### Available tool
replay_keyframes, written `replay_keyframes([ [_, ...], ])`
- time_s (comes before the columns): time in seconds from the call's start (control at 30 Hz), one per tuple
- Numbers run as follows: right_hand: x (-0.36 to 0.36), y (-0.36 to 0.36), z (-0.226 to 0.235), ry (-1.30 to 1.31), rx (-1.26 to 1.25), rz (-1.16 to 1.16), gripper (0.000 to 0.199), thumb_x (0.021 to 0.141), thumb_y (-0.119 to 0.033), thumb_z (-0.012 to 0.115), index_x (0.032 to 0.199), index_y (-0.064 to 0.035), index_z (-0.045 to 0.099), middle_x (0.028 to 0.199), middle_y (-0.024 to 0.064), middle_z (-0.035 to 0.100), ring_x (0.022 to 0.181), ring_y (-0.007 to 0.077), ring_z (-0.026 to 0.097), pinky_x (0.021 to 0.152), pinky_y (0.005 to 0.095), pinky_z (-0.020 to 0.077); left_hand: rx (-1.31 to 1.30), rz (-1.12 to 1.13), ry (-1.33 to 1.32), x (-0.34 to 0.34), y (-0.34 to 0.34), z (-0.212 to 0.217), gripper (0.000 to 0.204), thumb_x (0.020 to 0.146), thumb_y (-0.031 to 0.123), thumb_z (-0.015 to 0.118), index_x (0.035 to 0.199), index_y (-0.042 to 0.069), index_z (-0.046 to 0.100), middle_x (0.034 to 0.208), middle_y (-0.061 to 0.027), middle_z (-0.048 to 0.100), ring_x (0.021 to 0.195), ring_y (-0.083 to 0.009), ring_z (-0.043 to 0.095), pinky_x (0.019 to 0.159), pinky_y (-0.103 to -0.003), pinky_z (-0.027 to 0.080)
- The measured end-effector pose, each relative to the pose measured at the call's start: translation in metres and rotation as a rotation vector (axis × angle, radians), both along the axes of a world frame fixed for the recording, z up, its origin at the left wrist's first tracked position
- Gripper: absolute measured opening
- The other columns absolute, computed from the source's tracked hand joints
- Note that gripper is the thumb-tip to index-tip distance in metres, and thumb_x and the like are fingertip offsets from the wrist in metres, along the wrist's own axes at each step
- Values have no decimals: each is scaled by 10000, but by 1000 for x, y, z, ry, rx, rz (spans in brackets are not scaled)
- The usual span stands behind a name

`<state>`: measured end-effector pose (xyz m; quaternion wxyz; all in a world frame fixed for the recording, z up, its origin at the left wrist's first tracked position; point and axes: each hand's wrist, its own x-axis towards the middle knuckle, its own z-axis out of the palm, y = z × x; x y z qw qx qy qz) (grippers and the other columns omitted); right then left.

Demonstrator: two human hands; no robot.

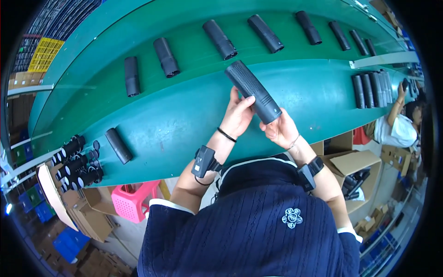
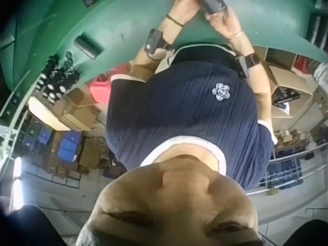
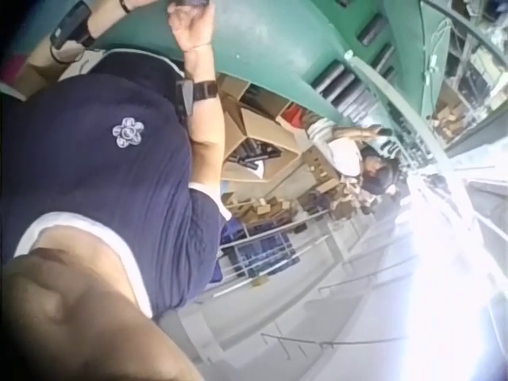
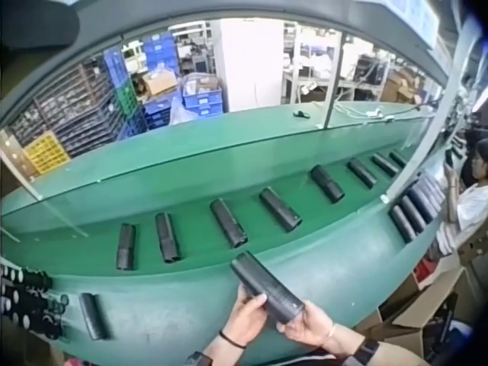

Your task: The person picks up black cylinders from a box, places them onto a green conveyor belt, and then fits them into black bases on the belt.

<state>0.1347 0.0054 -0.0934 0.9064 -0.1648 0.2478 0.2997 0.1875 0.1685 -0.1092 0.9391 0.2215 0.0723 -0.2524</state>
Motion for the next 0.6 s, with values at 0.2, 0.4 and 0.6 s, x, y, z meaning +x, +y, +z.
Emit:
replay_keyframes([
  [0.2, -18, 4, 3, -222, -271, 98, 322, 996, -309, 362, 1207, -70, 411, 855, 184, 620, 642, 182, 616, 576, 229, 498, 18, 91, -8, -5, 18, 6, 630, 841, 6, 556, 1353, 169, 226, 1162, -111, 498, 1090, -252, 520, 914, -461, 462],
  [0.4, -29, -5, 11, -365, -423, 240, 266, 979, -220, 437, 1178, -46, 429, 871, 137, 619, 703, 181, 630, 609, 243, 505, 155, 216, 61, -35, 15, 21, 658, 841, 32, 613, 1358, 161, 227, 1153, -101, 488, 1059, -225, 518, 902, -419, 460],
  [0.6, -47, -23, -1, -379, -408, 304, 257, 969, -223, 462, 1100, -9, 518, 857, 98, 619, 710, 152, 612, 613, 231, 493, 394, 379, 37, -64, 14, 37, 759, 802, -5, 673, 1348, 204, 190, 1116, -65, 500, 1020, -184, 527, 855, -393, 477],
])
